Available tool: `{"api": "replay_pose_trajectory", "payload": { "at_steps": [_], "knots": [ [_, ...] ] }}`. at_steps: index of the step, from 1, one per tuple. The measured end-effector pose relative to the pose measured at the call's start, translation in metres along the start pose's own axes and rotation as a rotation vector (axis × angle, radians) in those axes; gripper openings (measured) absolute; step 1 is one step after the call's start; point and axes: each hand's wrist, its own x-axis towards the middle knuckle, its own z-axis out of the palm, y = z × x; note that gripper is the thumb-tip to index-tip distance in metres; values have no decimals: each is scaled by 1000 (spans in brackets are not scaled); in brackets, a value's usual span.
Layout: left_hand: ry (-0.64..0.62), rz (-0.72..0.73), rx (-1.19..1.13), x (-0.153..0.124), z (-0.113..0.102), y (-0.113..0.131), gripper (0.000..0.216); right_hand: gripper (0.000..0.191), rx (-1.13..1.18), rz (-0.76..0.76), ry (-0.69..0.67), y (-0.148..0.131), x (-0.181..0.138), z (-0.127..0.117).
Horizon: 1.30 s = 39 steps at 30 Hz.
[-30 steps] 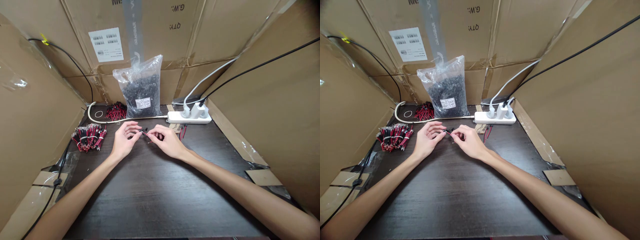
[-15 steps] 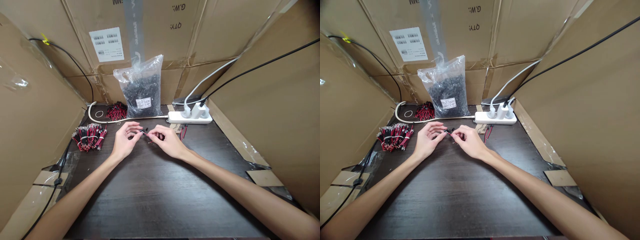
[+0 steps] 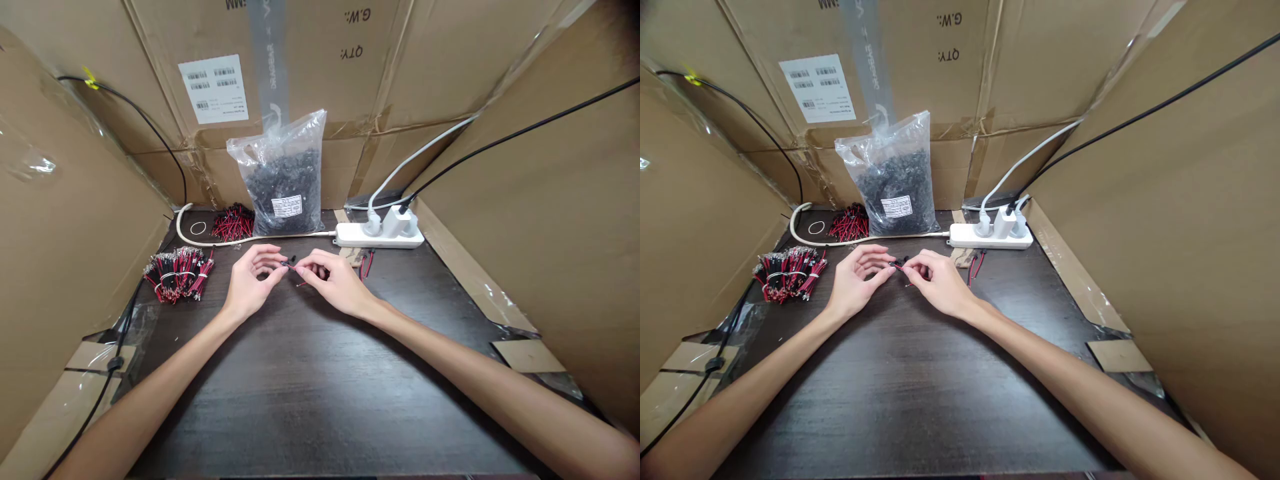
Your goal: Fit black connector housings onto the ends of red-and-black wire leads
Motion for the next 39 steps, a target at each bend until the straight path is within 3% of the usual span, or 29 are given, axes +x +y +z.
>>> {"api": "replay_pose_trajectory", "payload": {
  "at_steps": [10, 24, 39],
  "knots": [
    [-8, 32, 9, -3, 2, 0, 39, 18, 32, 17, -9, 1, 1, 0],
    [-18, -66, -16, -6, 2, 5, 39, 23, 135, 79, -54, -1, 0, -1],
    [-33, -128, 4, -6, 3, 8, 38, 22, 139, 36, -51, 2, 0, -2]
  ]
}}
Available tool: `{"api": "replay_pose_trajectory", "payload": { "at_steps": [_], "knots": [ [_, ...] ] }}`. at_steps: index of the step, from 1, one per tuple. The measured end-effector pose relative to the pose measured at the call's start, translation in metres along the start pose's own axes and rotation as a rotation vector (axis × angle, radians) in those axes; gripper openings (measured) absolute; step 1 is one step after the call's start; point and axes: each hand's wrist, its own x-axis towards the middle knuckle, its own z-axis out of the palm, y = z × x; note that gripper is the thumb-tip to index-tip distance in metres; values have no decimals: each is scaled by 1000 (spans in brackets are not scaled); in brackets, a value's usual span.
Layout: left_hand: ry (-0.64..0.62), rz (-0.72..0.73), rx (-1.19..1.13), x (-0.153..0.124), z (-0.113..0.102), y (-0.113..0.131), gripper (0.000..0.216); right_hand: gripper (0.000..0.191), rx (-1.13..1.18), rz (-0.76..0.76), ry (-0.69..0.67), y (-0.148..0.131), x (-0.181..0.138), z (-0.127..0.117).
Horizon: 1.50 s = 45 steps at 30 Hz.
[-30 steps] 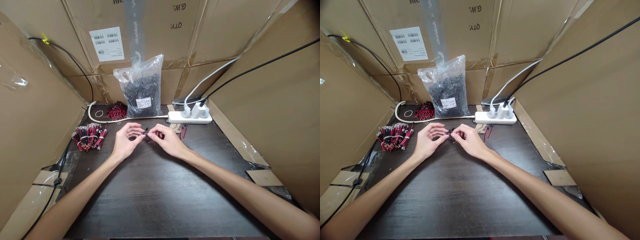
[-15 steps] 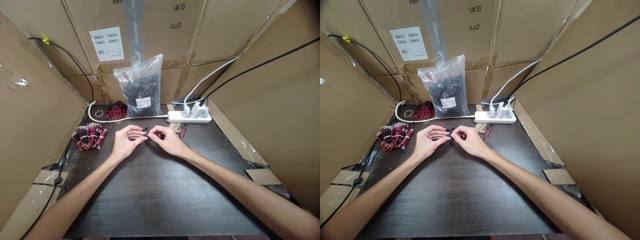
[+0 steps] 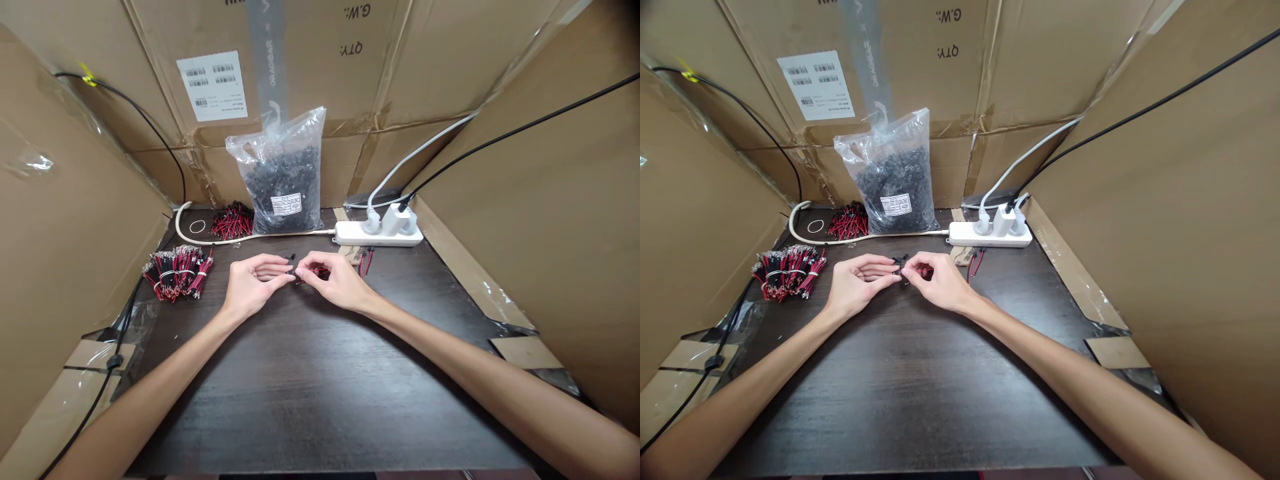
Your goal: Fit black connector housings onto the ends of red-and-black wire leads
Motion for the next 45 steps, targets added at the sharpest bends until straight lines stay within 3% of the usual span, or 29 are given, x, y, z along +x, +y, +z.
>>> {"api": "replay_pose_trajectory", "payload": {
  "at_steps": [22, 27, 35, 45],
  "knots": [
    [20, 97, 36, 1, -1, 0, 36, 27, 21, 98, 12, -2, 0, 3],
    [-20, 130, 61, 0, -1, 1, 33, 26, 9, 76, 10, -3, 0, 3],
    [89, 127, -2, 4, -6, 0, 37, 26, -51, 47, 1, -6, -1, 2],
    [81, 148, -1, 0, -5, 4, 36, 30, -140, -55, -101, -7, -3, 2]
  ]
}}
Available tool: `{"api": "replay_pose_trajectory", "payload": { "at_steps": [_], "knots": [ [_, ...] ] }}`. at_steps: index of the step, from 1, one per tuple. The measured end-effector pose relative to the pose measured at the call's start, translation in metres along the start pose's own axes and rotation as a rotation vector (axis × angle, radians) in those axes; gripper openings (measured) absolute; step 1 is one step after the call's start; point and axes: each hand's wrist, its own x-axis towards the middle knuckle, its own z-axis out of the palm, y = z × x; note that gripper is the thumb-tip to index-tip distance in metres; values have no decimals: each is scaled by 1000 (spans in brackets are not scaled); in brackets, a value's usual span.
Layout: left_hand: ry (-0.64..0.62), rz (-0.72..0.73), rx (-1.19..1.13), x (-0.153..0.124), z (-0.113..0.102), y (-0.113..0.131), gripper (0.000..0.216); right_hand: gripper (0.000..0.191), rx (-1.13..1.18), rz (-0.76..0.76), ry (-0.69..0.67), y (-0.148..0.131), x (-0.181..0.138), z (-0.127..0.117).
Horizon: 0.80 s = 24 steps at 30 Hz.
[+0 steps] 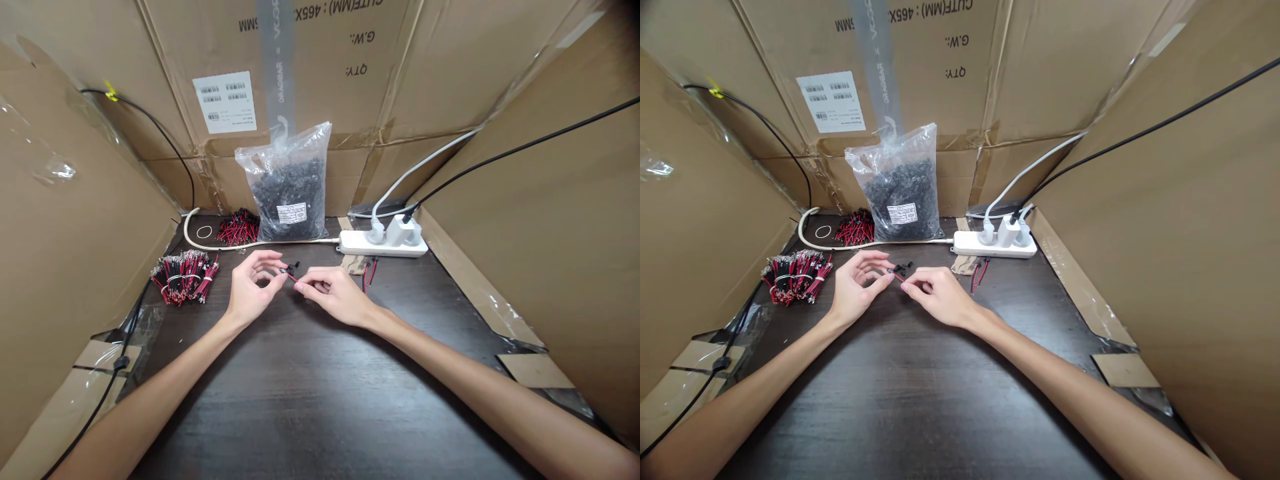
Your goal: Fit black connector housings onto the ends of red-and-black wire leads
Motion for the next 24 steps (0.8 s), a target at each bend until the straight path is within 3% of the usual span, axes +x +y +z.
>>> {"api": "replay_pose_trajectory", "payload": {
  "at_steps": [10, 21, 24],
  "knots": [
    [31, -48, -131, 4, -5, -1, 39, 30, 100, 66, -6, -1, 0, 0],
    [12, -69, -107, 1, 3, -8, 34, 31, 95, 100, 54, 3, 1, 2],
    [11, -26, -59, 12, -9, 2, 32, 30, 143, 131, 77, 6, 1, 4]
  ]
}}
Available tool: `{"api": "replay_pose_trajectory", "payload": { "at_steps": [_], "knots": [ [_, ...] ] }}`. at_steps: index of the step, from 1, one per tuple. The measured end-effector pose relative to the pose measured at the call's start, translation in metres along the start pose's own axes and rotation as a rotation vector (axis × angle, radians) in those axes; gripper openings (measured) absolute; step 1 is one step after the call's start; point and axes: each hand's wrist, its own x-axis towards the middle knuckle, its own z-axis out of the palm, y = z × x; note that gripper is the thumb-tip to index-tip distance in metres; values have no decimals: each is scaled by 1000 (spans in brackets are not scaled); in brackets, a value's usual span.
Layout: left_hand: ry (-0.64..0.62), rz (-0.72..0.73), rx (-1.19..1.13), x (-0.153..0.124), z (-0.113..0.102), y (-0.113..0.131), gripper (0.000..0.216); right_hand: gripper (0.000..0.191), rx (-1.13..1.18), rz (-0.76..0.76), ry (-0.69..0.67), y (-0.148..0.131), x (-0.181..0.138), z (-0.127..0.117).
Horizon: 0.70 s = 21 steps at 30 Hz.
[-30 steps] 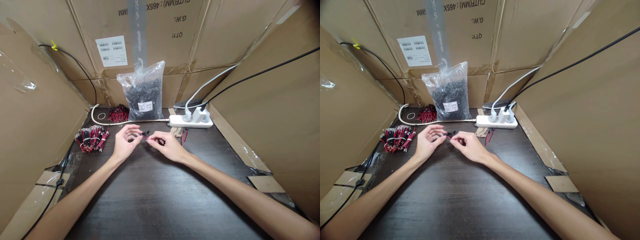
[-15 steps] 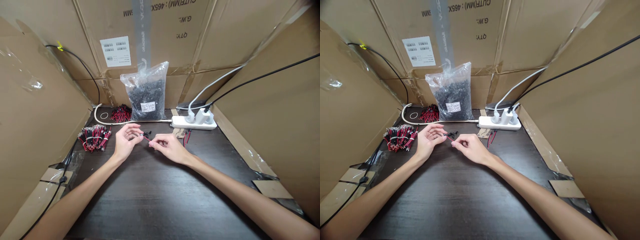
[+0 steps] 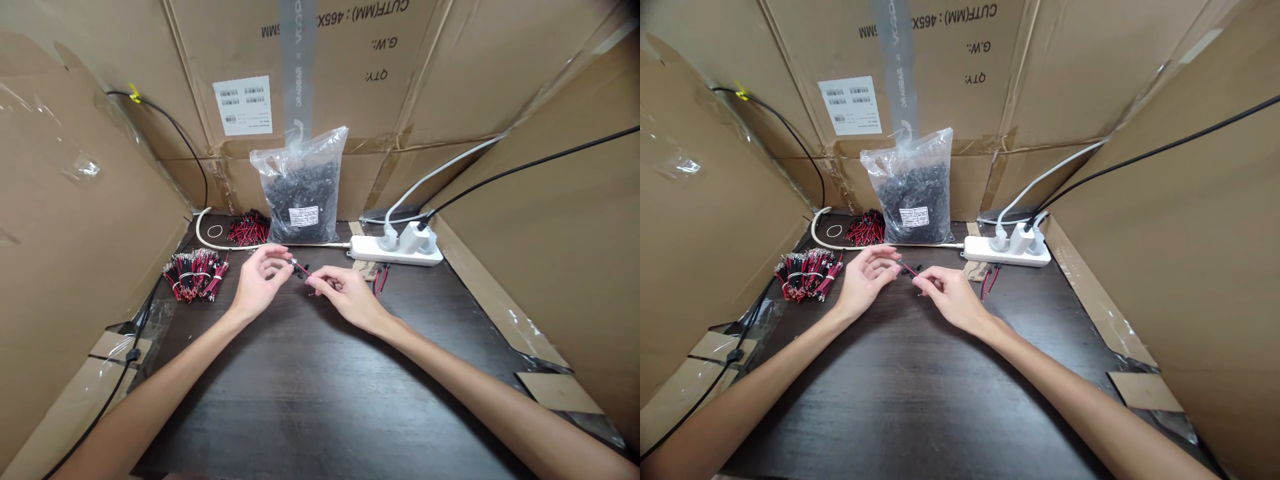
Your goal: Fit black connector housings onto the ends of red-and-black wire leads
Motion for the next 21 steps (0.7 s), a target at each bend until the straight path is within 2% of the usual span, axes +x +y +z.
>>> {"api": "replay_pose_trajectory", "payload": {
  "at_steps": [1, 4, 5, 6, 9, 13, 16, 21],
  "knots": [
    [26, 37, 55, 8, -9, 5, 30, 30, 12, 8, 10, 1, 0, 0],
    [313, 170, 350, 45, -48, 16, 15, 29, 25, 20, 23, 3, 0, 1],
    [364, 185, 494, 59, -61, 17, 13, 28, 24, 20, 19, 3, 0, 1],
    [357, 184, 633, 72, -73, 16, 13, 28, 19, 17, 15, 4, 0, 1],
    [174, 70, 954, 101, -93, 8, 18, 29, -9, -4, 12, 3, -1, 1],
    [-71, -26, 1346, 111, -88, 4, 27, 28, -82, -48, 7, 0, -2, 2],
    [-134, -43, 1524, 109, -79, 13, 26, 29, -144, -77, 6, -1, -3, 2],
    [-205, -25, 1681, 105, -77, 31, 25, 30, -163, -85, 13, -2, -3, 2]
  ]
}}
